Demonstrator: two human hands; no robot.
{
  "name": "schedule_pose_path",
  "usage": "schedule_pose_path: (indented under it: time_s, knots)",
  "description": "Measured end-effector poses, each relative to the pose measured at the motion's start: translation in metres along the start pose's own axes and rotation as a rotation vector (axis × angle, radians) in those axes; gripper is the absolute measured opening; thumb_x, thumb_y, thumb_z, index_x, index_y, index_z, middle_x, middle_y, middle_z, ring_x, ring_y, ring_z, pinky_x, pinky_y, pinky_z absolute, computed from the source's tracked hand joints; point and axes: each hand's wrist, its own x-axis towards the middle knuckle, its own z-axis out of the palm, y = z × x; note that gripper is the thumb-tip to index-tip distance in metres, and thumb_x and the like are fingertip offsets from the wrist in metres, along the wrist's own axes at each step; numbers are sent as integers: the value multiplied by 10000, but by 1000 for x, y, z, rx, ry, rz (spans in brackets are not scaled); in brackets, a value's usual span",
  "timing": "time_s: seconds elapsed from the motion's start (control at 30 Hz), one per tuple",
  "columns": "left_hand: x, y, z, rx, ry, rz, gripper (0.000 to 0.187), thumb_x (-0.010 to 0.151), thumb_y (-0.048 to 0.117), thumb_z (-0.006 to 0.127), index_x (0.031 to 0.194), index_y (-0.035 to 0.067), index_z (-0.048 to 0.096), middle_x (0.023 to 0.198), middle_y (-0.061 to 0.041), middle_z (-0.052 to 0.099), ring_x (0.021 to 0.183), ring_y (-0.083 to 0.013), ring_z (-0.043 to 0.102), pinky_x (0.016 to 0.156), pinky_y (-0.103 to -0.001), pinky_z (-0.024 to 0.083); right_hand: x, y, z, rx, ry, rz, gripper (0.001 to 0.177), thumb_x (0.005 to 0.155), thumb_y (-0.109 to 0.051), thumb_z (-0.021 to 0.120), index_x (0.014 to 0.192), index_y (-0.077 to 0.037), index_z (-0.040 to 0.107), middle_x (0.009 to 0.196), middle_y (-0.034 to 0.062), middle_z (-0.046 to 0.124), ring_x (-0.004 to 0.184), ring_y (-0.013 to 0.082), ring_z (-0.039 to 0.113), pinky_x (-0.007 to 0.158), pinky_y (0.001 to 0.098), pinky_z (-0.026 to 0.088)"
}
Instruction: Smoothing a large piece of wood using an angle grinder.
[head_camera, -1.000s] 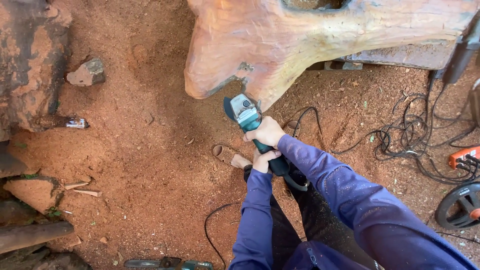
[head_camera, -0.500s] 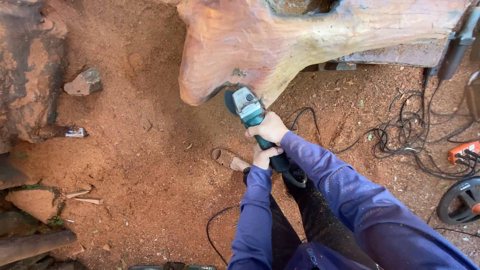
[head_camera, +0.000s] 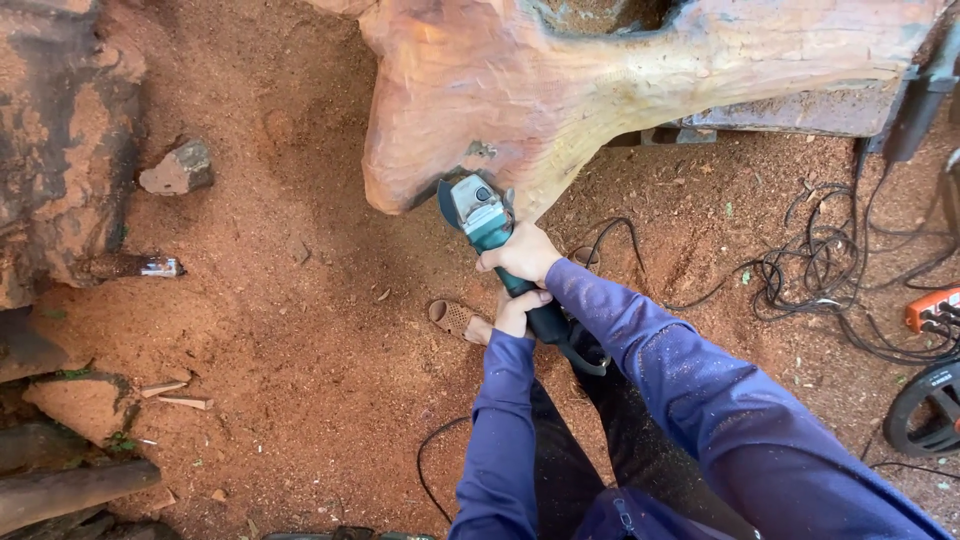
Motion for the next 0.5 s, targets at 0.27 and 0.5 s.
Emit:
schedule_pose_path:
  time_s: [0.27, 0.5]
  knots:
    - [-1, 12, 16, 52, -35, 14, 422, 527, -90, 769, 938, -12, 712, 766, -163, 696, 724, -262, 688, 662, -435, 572, -2, 1, -7, 28, 35, 8, 685, 486, -426, 874, 1061, -88, 723, 994, 152, 726, 1062, 297, 704, 869, 391, 526]
    - [2, 2, 0, 32, 13, -27, 433, 530, -90, 788, 949, -2, 729, 773, -182, 707, 717, -286, 701, 677, -450, 584, 11, 10, 7, 72, -28, -8, 706, 477, -397, 895, 1070, -53, 728, 1024, 197, 725, 1093, 329, 693, 894, 406, 527]
